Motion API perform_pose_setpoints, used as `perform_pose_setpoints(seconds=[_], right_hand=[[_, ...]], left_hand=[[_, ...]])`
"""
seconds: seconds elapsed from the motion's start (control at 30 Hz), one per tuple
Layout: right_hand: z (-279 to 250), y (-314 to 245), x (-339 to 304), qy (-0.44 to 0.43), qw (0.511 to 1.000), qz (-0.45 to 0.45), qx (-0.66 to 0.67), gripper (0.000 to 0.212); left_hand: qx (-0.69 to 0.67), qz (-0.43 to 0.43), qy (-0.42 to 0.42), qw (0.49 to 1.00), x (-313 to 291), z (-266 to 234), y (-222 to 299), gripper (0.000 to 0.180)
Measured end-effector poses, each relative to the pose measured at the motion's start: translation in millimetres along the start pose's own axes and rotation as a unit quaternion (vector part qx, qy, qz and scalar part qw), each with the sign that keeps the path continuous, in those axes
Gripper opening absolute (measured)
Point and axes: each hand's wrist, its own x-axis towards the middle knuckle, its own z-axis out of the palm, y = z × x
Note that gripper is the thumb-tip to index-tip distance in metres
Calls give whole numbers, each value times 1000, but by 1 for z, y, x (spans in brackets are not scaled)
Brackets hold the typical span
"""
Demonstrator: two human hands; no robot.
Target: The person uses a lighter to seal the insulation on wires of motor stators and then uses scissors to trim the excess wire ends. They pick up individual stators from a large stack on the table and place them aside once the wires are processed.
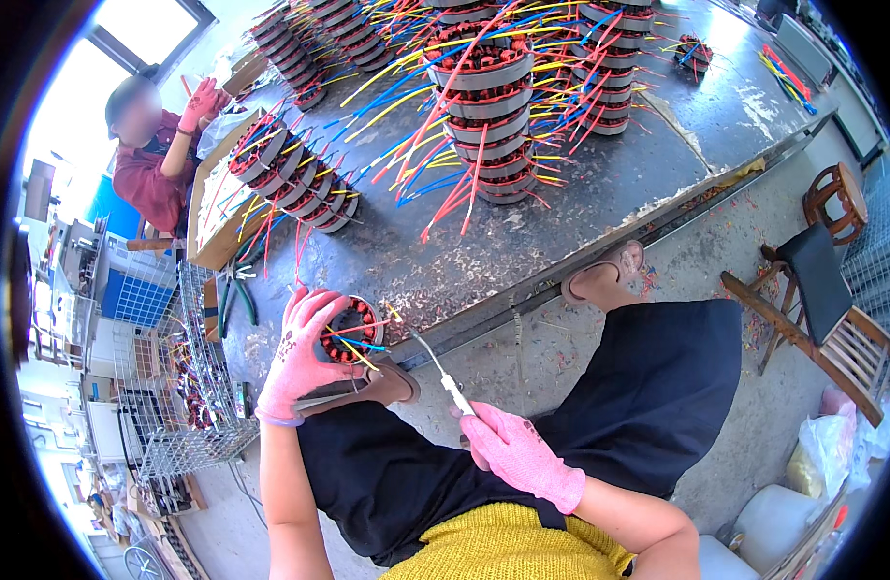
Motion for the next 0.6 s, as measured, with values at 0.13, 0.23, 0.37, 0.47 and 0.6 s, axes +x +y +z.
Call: perform_pose_setpoints(seconds=[0.13, 0.23, 0.37, 0.47, 0.6], right_hand=[[0, 2, 1, -4, 1000, 0, -3, 38], [0, 3, 2, -4, 1000, -3, 2, 39], [-3, 5, 2, -10, 1000, -9, -15, 39], [-2, 4, 2, -9, 1000, -11, -21, 38], [-1, 0, 1, -8, 999, -12, -35, 38]], left_hand=[[4, -3, 0, 1000, -1, -2, 0, 89], [1, -3, 0, 1000, 0, 0, -1, 90], [3, -2, 2, 1000, 0, 1, 1, 90], [-1, -3, 1, 1000, 0, -1, 2, 90], [-2, -6, 2, 1000, 0, -1, 2, 90]])
